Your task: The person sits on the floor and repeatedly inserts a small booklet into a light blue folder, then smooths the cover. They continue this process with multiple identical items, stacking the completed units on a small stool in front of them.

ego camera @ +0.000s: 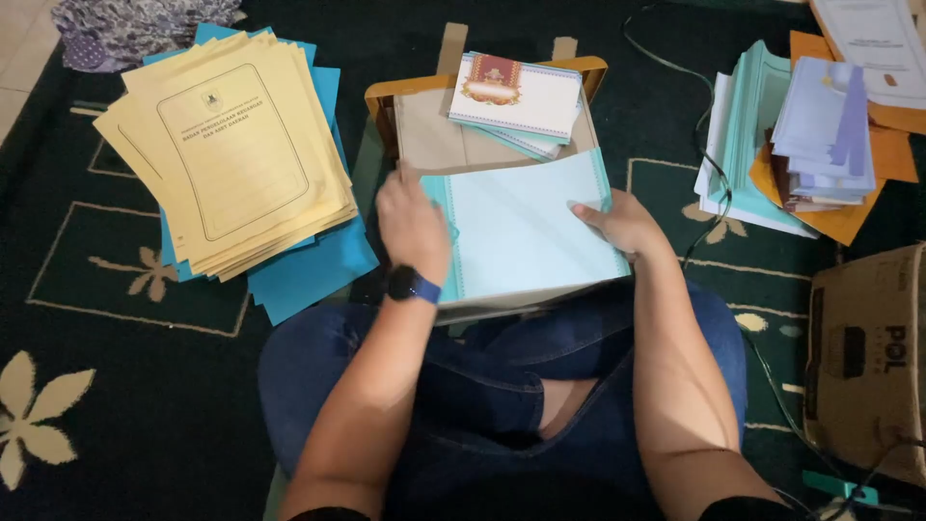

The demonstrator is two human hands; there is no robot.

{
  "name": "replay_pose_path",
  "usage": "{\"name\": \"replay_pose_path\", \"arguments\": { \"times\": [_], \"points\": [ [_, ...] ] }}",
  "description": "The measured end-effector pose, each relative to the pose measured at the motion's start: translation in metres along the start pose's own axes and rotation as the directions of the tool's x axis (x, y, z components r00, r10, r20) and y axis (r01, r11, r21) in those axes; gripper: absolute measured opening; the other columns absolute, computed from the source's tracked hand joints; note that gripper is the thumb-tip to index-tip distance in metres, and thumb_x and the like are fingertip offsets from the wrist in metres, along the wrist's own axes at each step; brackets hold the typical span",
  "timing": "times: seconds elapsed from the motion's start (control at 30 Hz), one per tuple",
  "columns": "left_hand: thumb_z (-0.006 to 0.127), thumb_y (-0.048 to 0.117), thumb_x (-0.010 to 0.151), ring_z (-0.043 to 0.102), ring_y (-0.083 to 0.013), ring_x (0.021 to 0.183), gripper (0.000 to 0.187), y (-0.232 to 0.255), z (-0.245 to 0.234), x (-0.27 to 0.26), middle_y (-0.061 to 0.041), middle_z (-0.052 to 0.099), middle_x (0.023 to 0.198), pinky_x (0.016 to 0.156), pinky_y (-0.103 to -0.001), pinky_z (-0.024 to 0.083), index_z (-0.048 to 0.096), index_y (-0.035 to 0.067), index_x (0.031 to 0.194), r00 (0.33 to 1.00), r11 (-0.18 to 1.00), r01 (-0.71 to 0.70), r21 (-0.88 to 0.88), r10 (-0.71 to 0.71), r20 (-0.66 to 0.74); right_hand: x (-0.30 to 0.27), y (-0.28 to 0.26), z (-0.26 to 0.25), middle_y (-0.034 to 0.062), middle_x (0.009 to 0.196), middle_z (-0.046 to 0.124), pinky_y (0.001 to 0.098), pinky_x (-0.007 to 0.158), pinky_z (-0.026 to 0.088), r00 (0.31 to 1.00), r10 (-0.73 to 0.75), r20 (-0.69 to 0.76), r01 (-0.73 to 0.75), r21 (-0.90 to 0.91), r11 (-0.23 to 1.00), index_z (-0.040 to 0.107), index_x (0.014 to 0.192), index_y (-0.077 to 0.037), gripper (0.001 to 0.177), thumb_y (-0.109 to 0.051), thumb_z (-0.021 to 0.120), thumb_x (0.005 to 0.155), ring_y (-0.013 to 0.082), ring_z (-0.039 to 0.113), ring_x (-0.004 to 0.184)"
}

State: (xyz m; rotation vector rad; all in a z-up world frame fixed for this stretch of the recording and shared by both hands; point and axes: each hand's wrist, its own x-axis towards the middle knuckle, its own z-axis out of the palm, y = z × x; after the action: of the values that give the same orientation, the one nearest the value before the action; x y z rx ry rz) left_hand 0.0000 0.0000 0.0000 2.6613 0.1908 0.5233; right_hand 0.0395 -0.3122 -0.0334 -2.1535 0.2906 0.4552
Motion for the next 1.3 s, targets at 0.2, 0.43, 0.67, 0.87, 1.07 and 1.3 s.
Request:
{"name": "replay_pose_path", "arguments": {
  "times": [0.2, 0.43, 0.67, 0.87, 1.07, 1.3],
  "points": [
    [0.056, 0.055, 0.098, 0.027, -0.0467, 0.152, 0.071, 0.046, 0.026, -0.047, -0.026, 0.035, 0.162, 0.120, -0.066, 0.020, 0.051, 0.009, 0.152, 0.883, 0.916, -0.357, -0.183, 0.395, 0.254, -0.013, -0.018, 0.000, 0.0337, 0.142, 0.056, 0.0691, 0.096, 0.049, 1.000, 0.028, 0.003, -0.028, -0.070, 0.997, 0.046, 0.152, 0.004, 0.078, -0.044, 0.072, 0.097, 0.0516, 0.053, 0.130],
    [0.033, 0.062, 0.102, 0.009, -0.0386, 0.159, 0.070, 0.045, 0.028, -0.043, -0.019, 0.017, 0.171, 0.125, -0.061, -0.004, 0.031, 0.027, 0.163, 0.817, 0.971, -0.238, -0.021, 0.212, 0.537, -0.005, -0.002, 0.006, 0.0298, 0.139, 0.060, 0.0655, 0.093, 0.052, 0.999, 0.010, -0.052, -0.015, -0.089, 0.996, 0.051, 0.150, 0.001, 0.073, -0.043, 0.072, 0.096, 0.0501, 0.058, 0.125],
    [0.038, 0.063, 0.100, 0.014, -0.0382, 0.159, 0.069, 0.040, 0.042, -0.050, -0.019, 0.023, 0.169, 0.122, -0.069, -0.007, 0.036, 0.029, 0.160, 0.866, 0.969, -0.243, -0.038, 0.234, 0.441, -0.042, -0.030, 0.051, 0.0196, 0.130, 0.059, 0.0538, 0.083, 0.059, 0.766, -0.515, -0.385, 0.201, -0.618, 0.760, 0.073, 0.119, -0.003, 0.028, -0.017, 0.067, 0.095, 0.0440, 0.065, 0.112],
    [0.036, 0.036, 0.102, 0.015, -0.0331, 0.158, 0.065, 0.035, 0.049, -0.041, -0.020, 0.021, 0.170, 0.126, -0.059, 0.002, 0.031, 0.007, 0.160, 0.900, 0.995, -0.096, 0.001, 0.087, 0.428, -0.048, -0.043, 0.082, 0.0209, 0.157, 0.048, 0.0415, 0.124, 0.029, 0.691, -0.720, 0.058, 0.591, -0.619, 0.517, 0.051, 0.151, -0.005, 0.051, -0.015, 0.049, 0.102, 0.0336, 0.041, 0.149],
    [0.033, 0.031, 0.105, 0.004, -0.0340, 0.159, 0.066, 0.022, 0.064, -0.027, -0.020, 0.008, 0.172, 0.127, -0.054, -0.002, 0.017, 0.001, 0.162, 0.864, 1.000, 0.004, 0.014, -0.010, 0.504, -0.043, -0.040, 0.082, 0.0243, 0.160, 0.042, 0.0445, 0.125, 0.024, 0.702, -0.695, 0.156, 0.565, -0.716, 0.410, 0.038, 0.158, 0.001, 0.059, -0.019, 0.043, 0.103, 0.0357, 0.037, 0.151],
    [0.027, 0.030, 0.109, 0.006, -0.0274, 0.159, 0.061, -0.009, 0.066, -0.012, -0.012, 0.011, 0.172, 0.128, -0.051, 0.004, 0.016, 0.006, 0.164, 0.836, 0.991, -0.022, 0.129, -0.052, 0.546, -0.051, -0.055, 0.084, 0.0141, 0.171, 0.024, 0.0413, 0.128, 0.015, 0.861, -0.475, 0.183, 0.417, -0.789, 0.451, 0.025, 0.165, -0.008, 0.063, -0.033, 0.029, 0.107, 0.0272, 0.021, 0.158]
  ]
}}
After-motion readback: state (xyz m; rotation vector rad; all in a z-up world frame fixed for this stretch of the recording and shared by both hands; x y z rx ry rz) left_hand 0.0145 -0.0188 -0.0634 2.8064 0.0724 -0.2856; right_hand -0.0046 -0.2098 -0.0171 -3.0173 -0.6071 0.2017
